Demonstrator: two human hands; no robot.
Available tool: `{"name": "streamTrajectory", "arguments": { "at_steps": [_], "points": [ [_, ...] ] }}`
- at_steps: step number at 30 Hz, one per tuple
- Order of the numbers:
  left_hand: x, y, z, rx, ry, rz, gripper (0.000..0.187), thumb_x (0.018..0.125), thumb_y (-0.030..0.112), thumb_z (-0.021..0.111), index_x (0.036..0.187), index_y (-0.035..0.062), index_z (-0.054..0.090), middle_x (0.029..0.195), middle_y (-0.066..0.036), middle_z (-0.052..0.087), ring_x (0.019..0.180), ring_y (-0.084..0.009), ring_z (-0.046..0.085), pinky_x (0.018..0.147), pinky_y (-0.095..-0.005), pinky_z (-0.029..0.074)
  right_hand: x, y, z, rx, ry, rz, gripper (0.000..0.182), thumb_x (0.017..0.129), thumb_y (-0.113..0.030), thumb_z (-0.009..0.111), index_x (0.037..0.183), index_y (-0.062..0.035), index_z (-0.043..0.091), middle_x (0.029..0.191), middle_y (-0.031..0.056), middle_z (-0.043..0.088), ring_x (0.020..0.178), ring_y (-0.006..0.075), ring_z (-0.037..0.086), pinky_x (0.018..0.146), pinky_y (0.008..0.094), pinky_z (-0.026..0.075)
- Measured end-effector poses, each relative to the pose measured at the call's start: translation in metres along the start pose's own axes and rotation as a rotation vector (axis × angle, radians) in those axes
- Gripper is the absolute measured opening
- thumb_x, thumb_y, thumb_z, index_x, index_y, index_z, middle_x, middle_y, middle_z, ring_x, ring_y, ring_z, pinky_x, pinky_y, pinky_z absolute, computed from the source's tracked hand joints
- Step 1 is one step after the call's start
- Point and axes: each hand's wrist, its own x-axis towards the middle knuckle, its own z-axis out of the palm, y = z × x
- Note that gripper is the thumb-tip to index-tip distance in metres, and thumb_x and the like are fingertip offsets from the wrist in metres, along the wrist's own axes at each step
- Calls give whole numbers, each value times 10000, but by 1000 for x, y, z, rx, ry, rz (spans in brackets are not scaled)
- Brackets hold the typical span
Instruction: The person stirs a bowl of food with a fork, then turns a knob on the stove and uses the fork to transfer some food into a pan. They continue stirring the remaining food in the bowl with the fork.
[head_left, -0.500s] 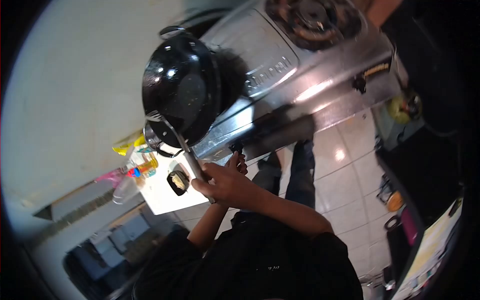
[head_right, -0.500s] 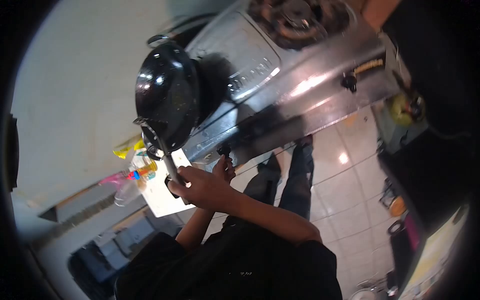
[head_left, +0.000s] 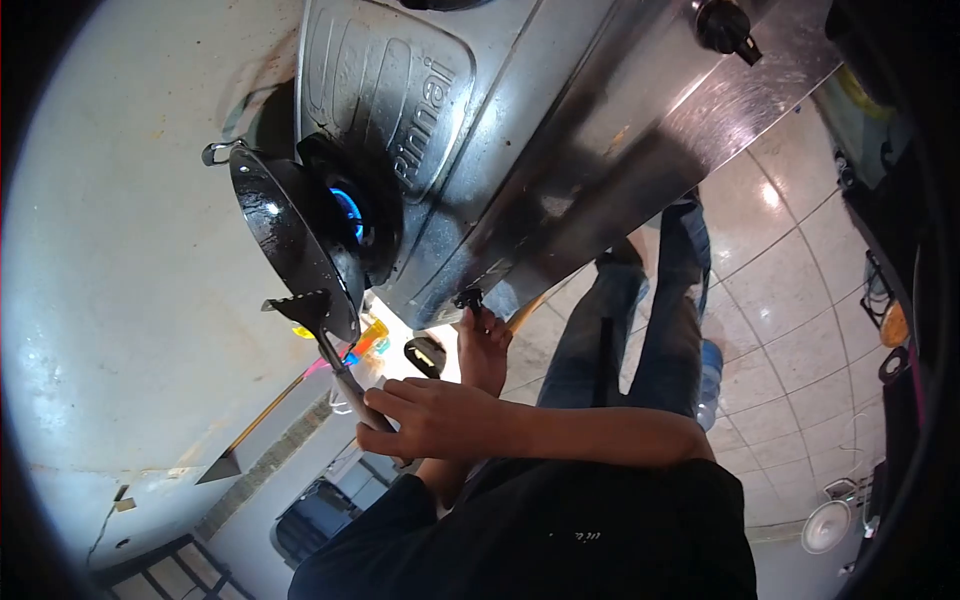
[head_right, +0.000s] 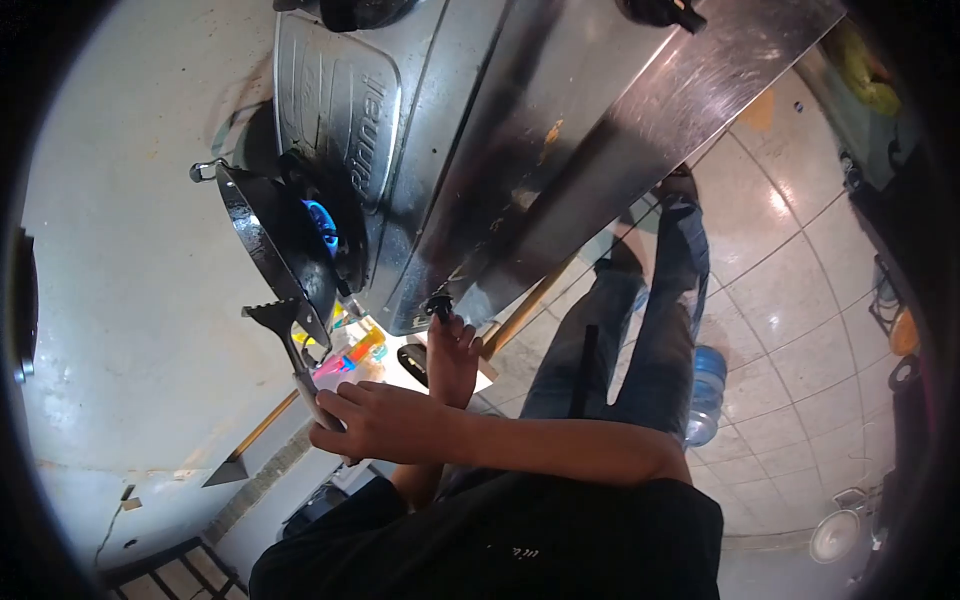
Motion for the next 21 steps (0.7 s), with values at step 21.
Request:
{"name": "streamTrajectory", "arguments": {
  "at_steps": [21],
  "points": [
    [-13, 5, -29, 323, -88, 3, 401, 999, 414, 432, 973, 41, 578, 726, -39, 567, 632, -134, 535, 552, -266, 413, 44, -16, -15, -154, -91, -6, 380, 790, -152, 625, 1146, -45, 547, 928, 113, 541, 773, 218, 646, 682, 327, 554]
  ]
}}
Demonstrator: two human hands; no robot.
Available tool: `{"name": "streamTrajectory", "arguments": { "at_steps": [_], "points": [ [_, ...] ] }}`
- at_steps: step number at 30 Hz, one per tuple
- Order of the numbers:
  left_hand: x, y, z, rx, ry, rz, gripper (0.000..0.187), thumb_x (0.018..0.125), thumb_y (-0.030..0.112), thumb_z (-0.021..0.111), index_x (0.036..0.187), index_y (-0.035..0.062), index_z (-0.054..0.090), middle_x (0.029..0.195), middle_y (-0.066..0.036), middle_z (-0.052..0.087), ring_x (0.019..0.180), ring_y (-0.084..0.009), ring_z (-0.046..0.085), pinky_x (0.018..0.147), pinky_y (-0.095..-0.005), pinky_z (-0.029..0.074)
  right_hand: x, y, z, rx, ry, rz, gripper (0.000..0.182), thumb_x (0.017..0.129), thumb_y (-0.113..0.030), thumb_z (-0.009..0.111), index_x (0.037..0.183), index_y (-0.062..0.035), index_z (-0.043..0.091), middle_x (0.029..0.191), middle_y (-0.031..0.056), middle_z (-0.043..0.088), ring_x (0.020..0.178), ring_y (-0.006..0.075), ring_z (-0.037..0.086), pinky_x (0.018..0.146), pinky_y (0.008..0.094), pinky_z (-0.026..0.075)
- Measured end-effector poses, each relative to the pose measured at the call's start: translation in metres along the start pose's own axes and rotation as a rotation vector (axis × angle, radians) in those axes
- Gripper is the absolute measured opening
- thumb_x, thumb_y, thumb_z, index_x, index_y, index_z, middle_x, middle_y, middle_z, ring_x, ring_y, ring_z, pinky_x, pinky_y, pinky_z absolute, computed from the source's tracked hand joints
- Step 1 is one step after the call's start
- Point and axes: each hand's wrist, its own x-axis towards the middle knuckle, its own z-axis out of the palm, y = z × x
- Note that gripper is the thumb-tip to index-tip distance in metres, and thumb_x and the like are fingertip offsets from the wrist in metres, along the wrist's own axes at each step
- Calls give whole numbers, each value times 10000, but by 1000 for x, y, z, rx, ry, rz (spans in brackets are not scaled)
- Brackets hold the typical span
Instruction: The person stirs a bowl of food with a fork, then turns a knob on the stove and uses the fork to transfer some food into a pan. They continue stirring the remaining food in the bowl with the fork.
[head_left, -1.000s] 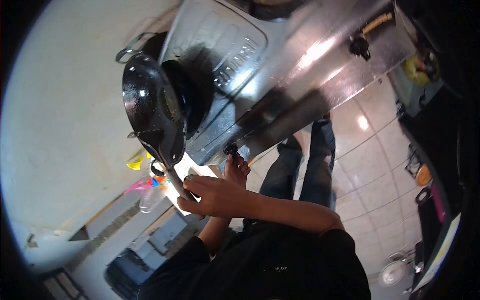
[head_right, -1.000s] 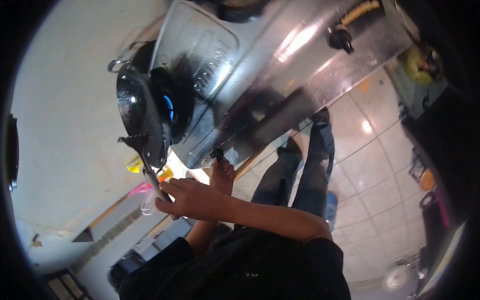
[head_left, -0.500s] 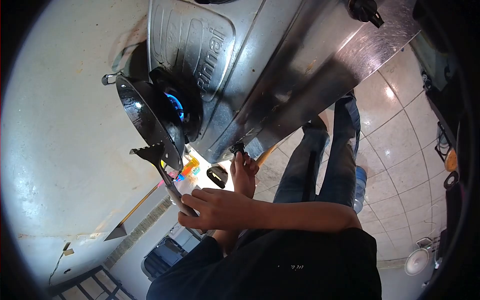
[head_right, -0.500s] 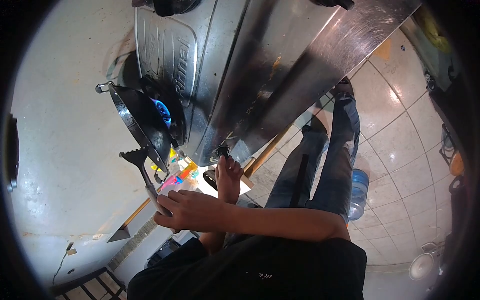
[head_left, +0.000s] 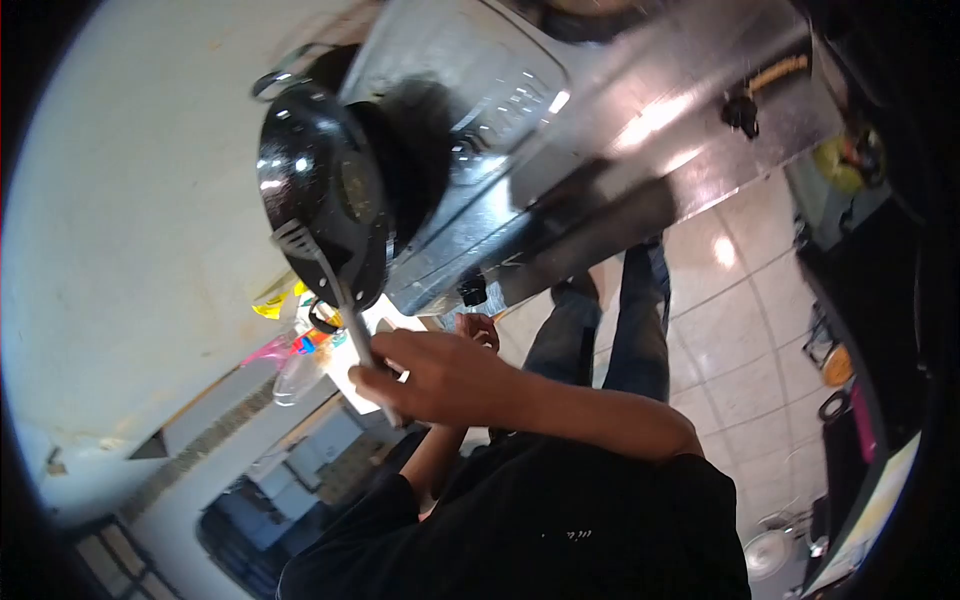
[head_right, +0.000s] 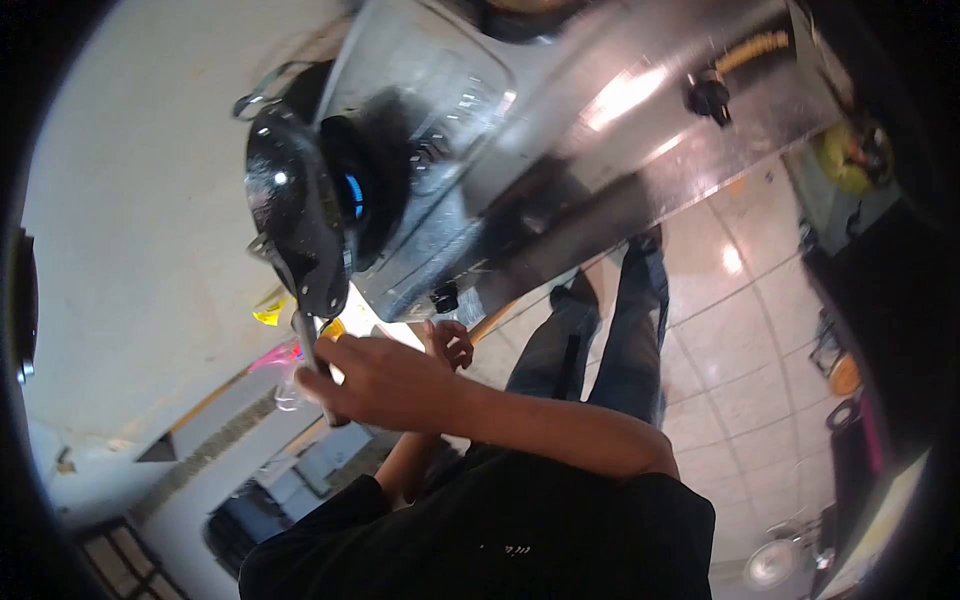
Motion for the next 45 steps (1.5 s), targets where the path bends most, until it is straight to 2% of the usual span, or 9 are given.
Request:
{"name": "streamTrajectory", "arguments": {
  "at_steps": [2, 5, 9, 14, 21, 26, 31, 41, 45],
  "points": [
    [-18, -5, -5, -270, -138, 51, 481, 983, 516, 413, 1007, 51, 537, 788, -53, 567, 671, -149, 549, 579, -267, 430, 28, -5, -10, 12, -48, -3, 342, 818, -116, 619, 1142, -34, 547, 883, 100, 562, 729, 220, 656, 618, 331, 552],
    [-29, -1, -42, 506, -169, 112, 327, 970, 305, 538, 1042, -10, 585, 823, -85, 638, 750, -174, 628, 689, -319, 515, 90, -17, -21, -23, -96, 16, 113, 877, -158, 620, 942, -98, 550, 782, 75, 599, 641, 211, 653, 543, 325, 518],
    [-52, 1, -92, 792, -135, 414, 359, 975, 342, 534, 1088, 4, 581, 947, -107, 628, 830, -184, 613, 733, -317, 498, 177, -46, -35, -391, -275, 191, 92, 932, -125, 542, 888, -46, 523, 554, 72, 531, 548, 153, 586, 503, 293, 434],
    [-59, -14, -152, 442, -24, 455, 352, 945, 327, 590, 1057, -7, 593, 902, -112, 647, 779, -197, 605, 711, -313, 494, 229, -49, 3, -677, -421, 43, 223, 932, -224, 560, 897, -8, 519, 585, 185, 516, 541, 387, 493, 565, 409, 429],
    [-61, -37, -244, 235, 43, 458, 249, 958, 249, 575, 1038, 13, 584, 837, -62, 612, 707, -106, 544, 631, -260, 452, 237, -15, 47, -1053, -516, 44, 293, 896, -226, 610, 1149, -88, 558, 831, 202, 617, 845, 423, 571, 750, 486, 465],
    [-50, -52, -292, 145, 119, 449, 251, 952, 256, 587, 1031, 18, 587, 867, -46, 611, 711, -108, 556, 634, -253, 454, 226, 12, 52, -869, -482, 124, 200, 890, -170, 601, 1037, -36, 578, 717, 208, 595, 673, 390, 574, 649, 413, 463],
    [-44, -36, -295, 88, 186, 438, 290, 962, 277, 575, 1045, 1, 604, 893, -46, 608, 728, -112, 552, 674, -255, 469, 215, -4, 62, -796, -313, 210, 179, 899, -158, 578, 936, 17, 582, 673, 201, 582, 556, 359, 504, 565, 356, 434],
    [-52, 20, -229, -1, 141, 538, 272, 971, 245, 562, 1092, 4, 586, 914, -43, 610, 728, -99, 545, 670, -237, 449, 213, 6, 60, -955, -313, 154, 266, 849, -206, 627, 947, 42, 629, 771, 228, 652, 746, 438, 618, 726, 484, 495],
    [-55, 26, -220, -56, 159, 576, 262, 974, 243, 555, 1084, 7, 591, 873, -29, 602, 711, -92, 528, 671, -232, 442, 206, -18, 82, -735, -327, 227, 188, 856, -161, 610, 843, 18, 554, 696, 230, 598, 654, 403, 607, 609, 426, 471]
  ]
}}
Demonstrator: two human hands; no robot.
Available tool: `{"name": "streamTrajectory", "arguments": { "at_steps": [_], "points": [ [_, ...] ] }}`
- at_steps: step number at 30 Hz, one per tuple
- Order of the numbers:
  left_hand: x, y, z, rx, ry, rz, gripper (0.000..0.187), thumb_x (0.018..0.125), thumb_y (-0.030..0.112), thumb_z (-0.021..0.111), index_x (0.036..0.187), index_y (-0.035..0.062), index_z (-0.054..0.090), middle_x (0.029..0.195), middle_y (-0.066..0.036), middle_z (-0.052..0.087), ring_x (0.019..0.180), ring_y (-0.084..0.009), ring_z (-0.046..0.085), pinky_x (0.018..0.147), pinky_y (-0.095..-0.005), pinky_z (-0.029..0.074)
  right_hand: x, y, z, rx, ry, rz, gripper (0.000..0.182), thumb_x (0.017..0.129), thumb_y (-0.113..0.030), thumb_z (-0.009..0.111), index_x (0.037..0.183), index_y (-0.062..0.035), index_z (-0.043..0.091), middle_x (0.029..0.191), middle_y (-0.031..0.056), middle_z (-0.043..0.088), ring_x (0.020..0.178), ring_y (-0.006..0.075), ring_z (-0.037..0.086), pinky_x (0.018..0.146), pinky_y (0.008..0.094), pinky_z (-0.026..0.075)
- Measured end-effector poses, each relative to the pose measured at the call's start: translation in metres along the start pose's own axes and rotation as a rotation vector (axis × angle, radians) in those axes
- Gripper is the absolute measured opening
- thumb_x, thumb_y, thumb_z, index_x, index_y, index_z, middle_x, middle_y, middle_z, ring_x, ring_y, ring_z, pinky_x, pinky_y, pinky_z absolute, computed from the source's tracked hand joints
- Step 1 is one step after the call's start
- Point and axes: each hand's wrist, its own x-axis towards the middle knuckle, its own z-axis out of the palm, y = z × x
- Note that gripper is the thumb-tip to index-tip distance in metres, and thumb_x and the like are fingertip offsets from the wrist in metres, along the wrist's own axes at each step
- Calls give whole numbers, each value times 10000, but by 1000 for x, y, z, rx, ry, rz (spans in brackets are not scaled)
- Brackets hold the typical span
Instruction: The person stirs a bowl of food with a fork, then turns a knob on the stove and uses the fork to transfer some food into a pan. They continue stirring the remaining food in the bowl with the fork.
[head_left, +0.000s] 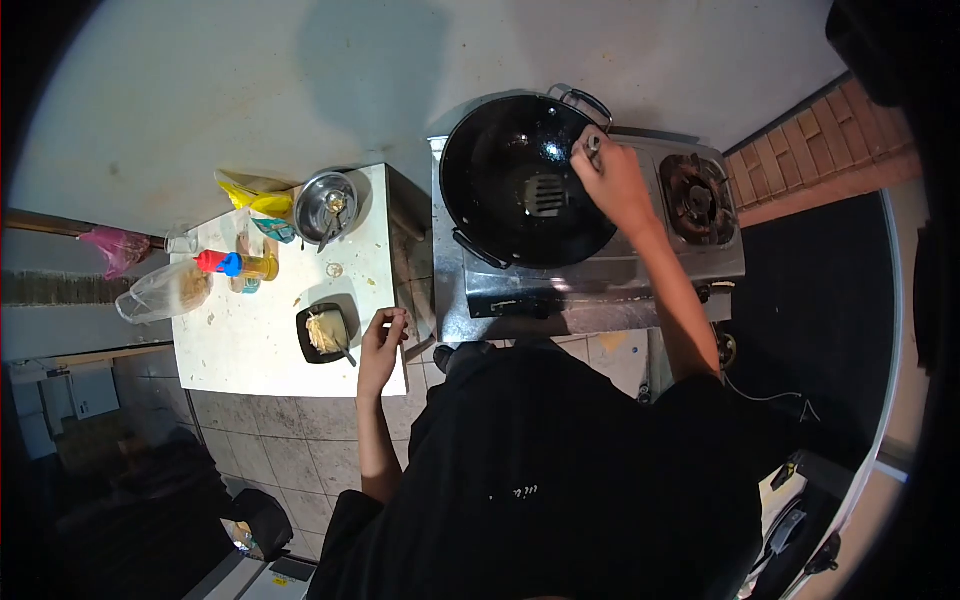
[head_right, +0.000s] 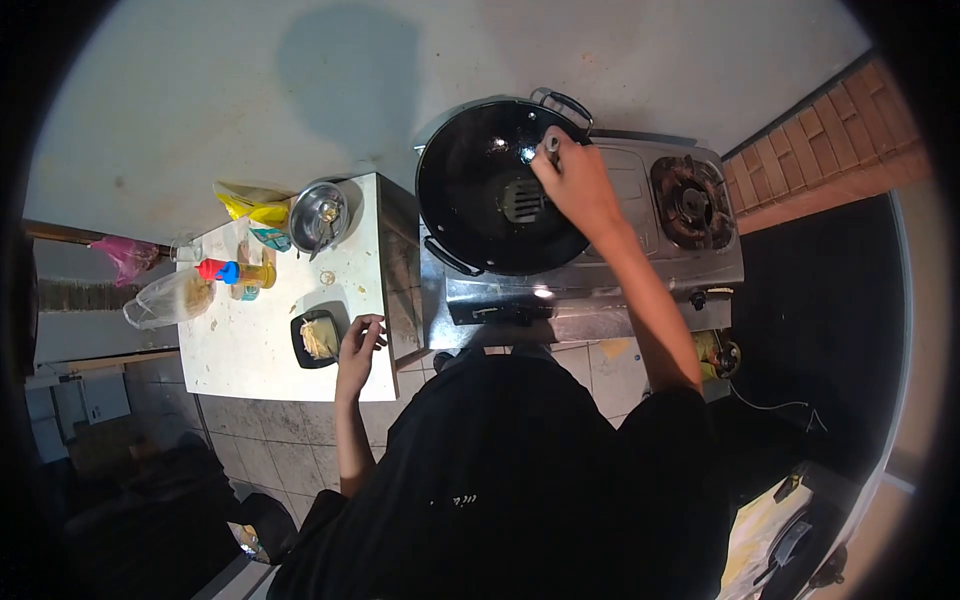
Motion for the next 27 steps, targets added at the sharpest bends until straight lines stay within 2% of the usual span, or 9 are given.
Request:
{"name": "streamTrajectory", "arguments": {
  "at_steps": [1, 4, 6, 8, 10, 16, 18, 23, 27],
  "points": [
    [0, -1, -2, 0, 19, -6, 258, 975, 242, 554, 1077, 7, 593, 858, -26, 601, 712, -91, 529, 672, -232, 442, -2, -3, 2, 33, 9, -74, 168, 858, -129, 598, 812, 3, 504, 647, 220, 558, 622, 381, 600, 562, 396, 450],
    [-2, 1, -2, -9, 56, -10, 254, 978, 241, 549, 1060, 5, 598, 821, -19, 595, 716, -87, 531, 674, -232, 441, -9, -36, -1, 172, -66, -210, 132, 854, -109, 599, 849, -10, 512, 622, 206, 550, 618, 380, 602, 557, 396, 455],
    [-4, 3, -3, 23, 54, -17, 268, 983, 265, 536, 1078, 22, 597, 880, -31, 577, 772, -98, 544, 706, -241, 448, -13, -41, 10, 136, -132, -373, 179, 824, -95, 635, 930, -35, 504, 702, 188, 606, 683, 384, 628, 588, 426, 477],
    [-7, 5, -2, 15, 73, -15, 268, 983, 266, 536, 1074, 22, 597, 876, -29, 578, 770, -98, 545, 706, -238, 447, -21, -48, 21, 72, -202, -437, 230, 813, -105, 648, 982, -45, 504, 764, 186, 629, 719, 389, 637, 606, 445, 490],
    [-8, 1, -1, 0, 83, -18, 263, 982, 263, 538, 1074, 24, 597, 869, -27, 580, 771, -100, 548, 700, -236, 446, -34, -59, 26, 103, -200, -461, 171, 826, -89, 635, 941, -40, 519, 740, 178, 593, 675, 392, 599, 586, 432, 472],
    [-18, -3, 1, 7, 108, -40, 253, 975, 255, 544, 1063, 29, 616, 843, -15, 584, 735, -82, 555, 632, -223, 414, -39, -40, 54, 57, -272, -450, 177, 833, -94, 626, 965, -53, 515, 804, 179, 595, 699, 396, 603, 591, 448, 474],
    [-18, -6, 1, 6, 108, -36, 252, 974, 254, 546, 1062, 30, 619, 841, -12, 584, 728, -79, 556, 621, -221, 407, -31, -26, 52, -101, -297, -376, 328, 817, -145, 666, 1092, -70, 504, 894, 181, 622, 788, 383, 643, 666, 460, 527],
    [-14, -5, -1, 2, 111, -30, 254, 972, 258, 548, 1064, 32, 620, 839, -7, 584, 722, -74, 553, 611, -215, 398, -45, -48, 29, 36, -254, -315, 171, 859, -117, 602, 982, -67, 494, 875, 172, 584, 780, 411, 600, 634, 470, 470],
    [-8, -6, -3, -5, 92, -4, 260, 974, 265, 549, 1069, 32, 615, 849, -3, 582, 713, -65, 541, 605, -207, 384, -54, -56, 36, 129, -320, -304, 155, 865, -118, 589, 979, -70, 497, 849, 164, 563, 786, 410, 601, 650, 477, 471]
  ]
}}
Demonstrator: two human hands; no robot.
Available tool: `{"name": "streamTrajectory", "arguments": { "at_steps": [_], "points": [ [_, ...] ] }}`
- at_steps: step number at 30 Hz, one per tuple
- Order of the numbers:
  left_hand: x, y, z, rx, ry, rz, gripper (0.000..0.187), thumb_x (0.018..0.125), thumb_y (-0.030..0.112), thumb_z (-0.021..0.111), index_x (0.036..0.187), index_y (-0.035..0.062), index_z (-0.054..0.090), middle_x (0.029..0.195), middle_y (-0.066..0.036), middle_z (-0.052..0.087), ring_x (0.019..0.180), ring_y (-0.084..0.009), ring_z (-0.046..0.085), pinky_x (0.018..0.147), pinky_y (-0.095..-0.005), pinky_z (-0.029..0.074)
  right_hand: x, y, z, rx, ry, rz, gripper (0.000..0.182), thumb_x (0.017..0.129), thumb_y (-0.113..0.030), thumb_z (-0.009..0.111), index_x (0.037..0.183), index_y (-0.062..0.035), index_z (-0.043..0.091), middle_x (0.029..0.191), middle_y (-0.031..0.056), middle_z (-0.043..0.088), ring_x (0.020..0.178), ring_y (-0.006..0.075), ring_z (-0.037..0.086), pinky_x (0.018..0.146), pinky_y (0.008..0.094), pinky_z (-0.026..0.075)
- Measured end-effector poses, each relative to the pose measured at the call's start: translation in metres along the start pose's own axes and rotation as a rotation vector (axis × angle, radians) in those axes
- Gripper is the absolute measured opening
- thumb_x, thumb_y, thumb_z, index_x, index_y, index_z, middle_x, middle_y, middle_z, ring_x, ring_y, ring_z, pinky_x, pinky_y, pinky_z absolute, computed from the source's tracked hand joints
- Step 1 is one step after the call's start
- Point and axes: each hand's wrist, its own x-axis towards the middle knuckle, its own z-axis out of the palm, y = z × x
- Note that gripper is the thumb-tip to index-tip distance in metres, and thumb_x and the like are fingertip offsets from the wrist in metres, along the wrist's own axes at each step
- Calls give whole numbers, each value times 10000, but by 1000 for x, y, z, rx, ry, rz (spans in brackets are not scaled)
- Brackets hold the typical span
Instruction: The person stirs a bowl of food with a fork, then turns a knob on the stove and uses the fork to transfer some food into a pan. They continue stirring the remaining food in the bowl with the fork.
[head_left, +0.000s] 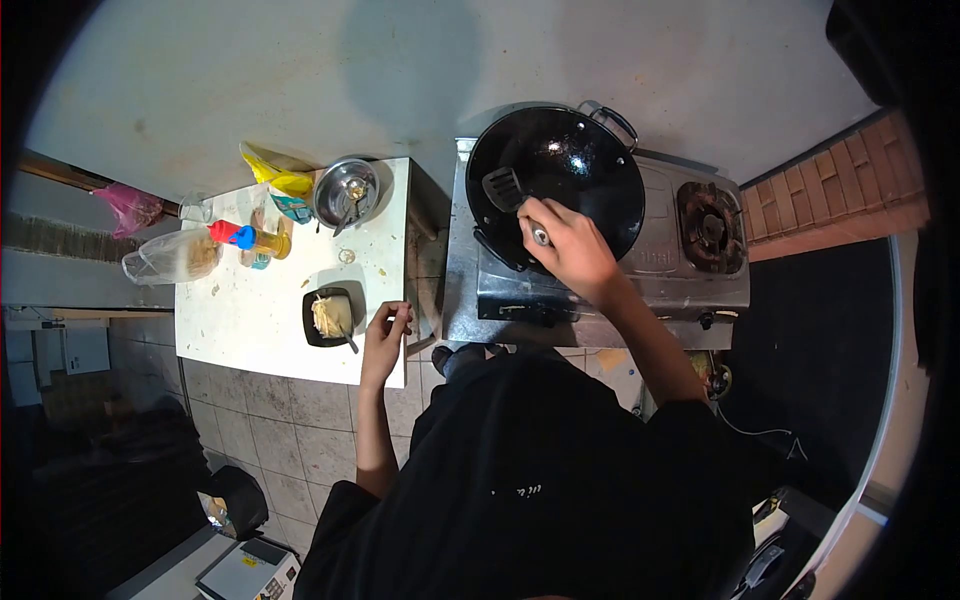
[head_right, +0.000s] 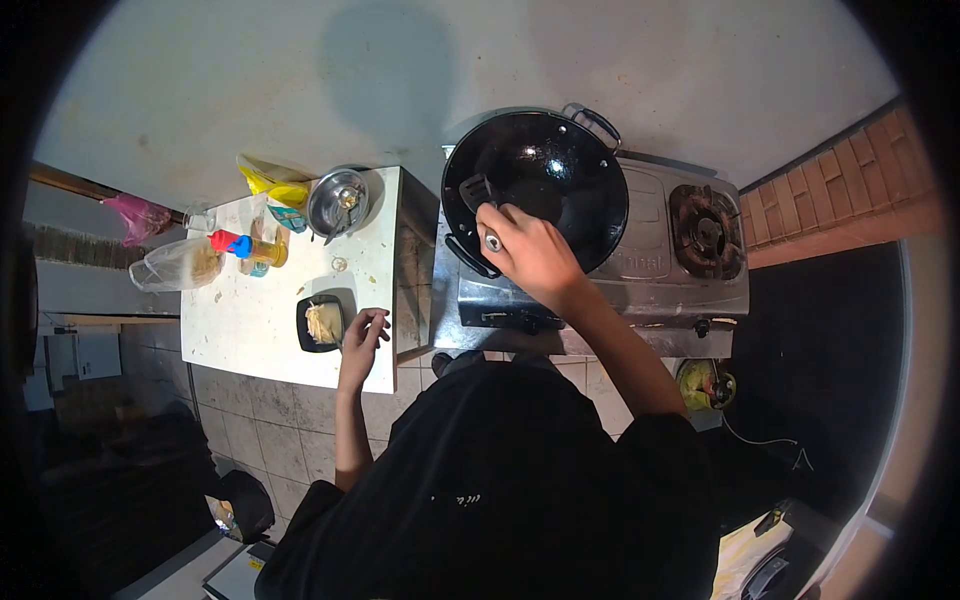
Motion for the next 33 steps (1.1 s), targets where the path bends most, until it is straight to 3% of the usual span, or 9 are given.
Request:
{"name": "streamTrajectory", "arguments": {
  "at_steps": [5, 9, 12, 14, 18, 23, 27, 29, 33],
  "points": [
    [2, 4, 1, -5, -16, 5, 261, 976, 266, 548, 1069, 31, 613, 857, 0, 580, 703, -59, 529, 596, -199, 369, 8, 46, 7, -99, 72, 55, 206, 836, -102, 620, 1005, -86, 503, 885, 174, 586, 796, 407, 608, 658, 472, 481],
    [0, 4, 1, -10, -11, -10, 261, 975, 267, 549, 1069, 32, 613, 855, 2, 583, 703, -54, 529, 594, -199, 365, 7, 32, -15, -34, 185, 87, 128, 851, -78, 600, 950, -59, 521, 814, 171, 585, 724, 390, 597, 612, 421, 466],
    [-1, 6, 3, -3, -9, -25, 260, 975, 268, 550, 1068, 34, 613, 852, 3, 587, 705, -51, 530, 595, -200, 362, 9, 18, -23, 41, 223, 76, 91, 873, -74, 581, 925, -34, 519, 757, 164, 570, 618, 319, 565, 572, 363, 445],
    [-2, 8, 6, -8, -9, -35, 258, 975, 268, 549, 1068, 36, 613, 850, 4, 590, 706, -49, 531, 595, -200, 360, 11, 16, -24, 116, 234, 97, 73, 891, -72, 563, 898, -13, 521, 654, 132, 518, 540, 197, 485, 534, 313, 400],
    [-1, 8, 9, -14, -19, -14, 246, 977, 263, 545, 1067, 44, 614, 853, 7, 595, 703, -47, 531, 595, -199, 358, 7, 45, -25, 120, 256, 222, 79, 906, -83, 556, 873, -12, 541, 564, 82, 422, 520, 99, 395, 505, 282, 346],
    [-1, 4, 10, -17, -36, -27, 239, 980, 258, 541, 1072, 48, 610, 852, 12, 593, 698, -43, 528, 589, -197, 352, -6, 70, -44, 24, 337, 248, 104, 897, -109, 578, 877, -9, 562, 569, 106, 462, 492, 123, 429, 497, 297, 364],
    [3, 2, 12, -37, -46, -18, 294, 978, 287, 551, 1063, 11, 602, 836, -21, 595, 694, -72, 519, 615, -207, 398, -8, 54, -72, -107, 418, 304, 134, 886, -120, 589, 867, 10, 563, 568, 152, 517, 462, 221, 496, 492, 327, 388],
    [6, 1, 15, -46, -63, 2, 235, 984, 248, 535, 1070, 43, 608, 837, 17, 577, 693, -40, 514, 575, -190, 338, -9, 50, -78, -134, 459, 324, 163, 882, -135, 594, 854, 23, 568, 564, 172, 534, 461, 280, 511, 494, 343, 401],
    [10, 6, 20, -44, -78, -7, 239, 983, 249, 536, 1067, 37, 608, 841, 14, 576, 696, -41, 515, 577, -191, 339, -12, 43, -67, -112, 525, 282, 184, 883, -147, 594, 827, 26, 561, 551, 162, 523, 446, 253, 495, 488, 340, 391]
  ]
}}
